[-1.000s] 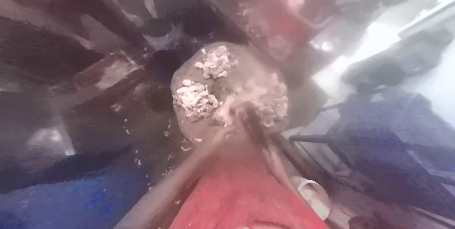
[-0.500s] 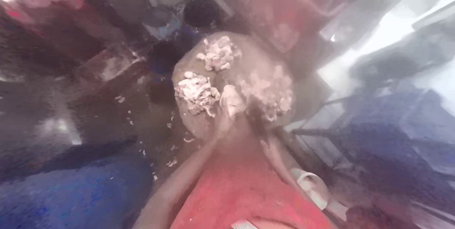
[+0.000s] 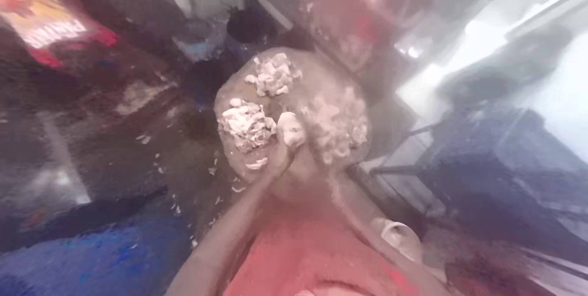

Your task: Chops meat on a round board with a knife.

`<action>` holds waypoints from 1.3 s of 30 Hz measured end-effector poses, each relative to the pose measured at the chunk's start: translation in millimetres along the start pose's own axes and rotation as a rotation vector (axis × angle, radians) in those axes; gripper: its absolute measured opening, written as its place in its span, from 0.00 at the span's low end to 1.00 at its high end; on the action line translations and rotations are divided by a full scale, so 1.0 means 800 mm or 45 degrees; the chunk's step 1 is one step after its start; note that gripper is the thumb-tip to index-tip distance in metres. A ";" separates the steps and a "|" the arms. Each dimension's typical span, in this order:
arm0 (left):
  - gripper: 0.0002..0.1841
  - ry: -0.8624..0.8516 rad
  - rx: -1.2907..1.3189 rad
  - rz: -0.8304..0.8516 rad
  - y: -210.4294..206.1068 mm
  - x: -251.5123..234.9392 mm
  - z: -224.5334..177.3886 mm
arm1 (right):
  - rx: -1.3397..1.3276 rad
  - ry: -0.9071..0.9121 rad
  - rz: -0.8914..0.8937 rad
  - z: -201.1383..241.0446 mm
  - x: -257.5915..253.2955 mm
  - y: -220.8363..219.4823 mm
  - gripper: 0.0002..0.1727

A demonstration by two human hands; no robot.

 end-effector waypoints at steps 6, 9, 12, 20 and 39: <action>0.31 0.083 0.576 0.231 0.050 0.044 0.022 | 0.121 -0.115 0.172 -0.017 0.028 0.013 0.30; 0.14 0.276 1.246 0.438 0.049 0.085 0.057 | 0.221 -0.024 0.241 0.006 0.042 0.021 0.32; 0.16 0.470 1.552 0.535 -0.011 0.099 0.114 | 0.328 -0.137 0.365 -0.013 0.021 -0.010 0.34; 0.18 0.590 1.289 0.423 -0.055 0.109 0.192 | 0.062 0.260 0.414 0.086 0.010 -0.031 0.38; 0.17 0.591 1.452 0.441 -0.090 0.229 0.227 | 0.351 -0.042 0.587 0.016 -0.013 -0.064 0.32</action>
Point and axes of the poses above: each hand's wrist, its own x-axis away from the middle knuckle, its own y-axis out of the back of the hand, z = x × y, the point moved 8 cm from there along -x, towards the middle knuckle, and after that the axes turned 11 degrees about -x, right-handed, at the moved point
